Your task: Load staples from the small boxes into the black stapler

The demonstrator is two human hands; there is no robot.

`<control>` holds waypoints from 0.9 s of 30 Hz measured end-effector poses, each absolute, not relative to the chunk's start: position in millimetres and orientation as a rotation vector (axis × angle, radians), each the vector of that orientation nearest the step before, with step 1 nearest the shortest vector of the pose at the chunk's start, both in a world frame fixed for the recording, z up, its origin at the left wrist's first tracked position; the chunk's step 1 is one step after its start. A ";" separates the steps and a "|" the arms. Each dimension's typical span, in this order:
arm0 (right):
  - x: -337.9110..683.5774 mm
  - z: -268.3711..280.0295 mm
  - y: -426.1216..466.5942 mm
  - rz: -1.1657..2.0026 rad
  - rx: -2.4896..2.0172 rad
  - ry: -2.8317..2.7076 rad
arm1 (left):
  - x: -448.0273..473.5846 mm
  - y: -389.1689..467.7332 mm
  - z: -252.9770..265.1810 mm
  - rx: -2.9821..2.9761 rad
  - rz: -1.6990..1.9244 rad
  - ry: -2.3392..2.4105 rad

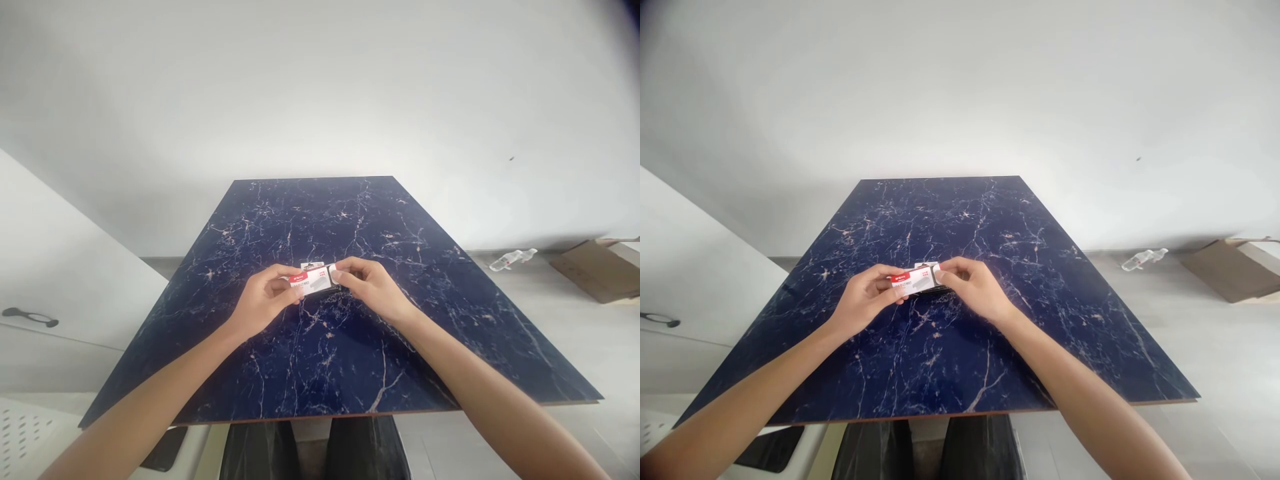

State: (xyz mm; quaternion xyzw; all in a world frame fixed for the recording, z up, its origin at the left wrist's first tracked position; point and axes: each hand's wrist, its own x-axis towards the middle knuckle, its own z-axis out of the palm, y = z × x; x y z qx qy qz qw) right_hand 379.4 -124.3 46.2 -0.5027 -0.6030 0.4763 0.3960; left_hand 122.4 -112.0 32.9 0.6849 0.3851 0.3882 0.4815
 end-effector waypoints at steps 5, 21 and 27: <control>376.9 44.7 -127.4 1.479 -1.084 -1.463 | 125.2 -113.6 26.1 1.603 0.926 0.823; 440.3 36.1 -91.3 1.194 -1.313 -1.296 | 130.8 -120.9 19.9 2.621 0.538 0.952; 425.2 47.5 -102.4 1.346 -1.237 -1.275 | 120.0 -109.9 28.6 2.510 0.925 1.109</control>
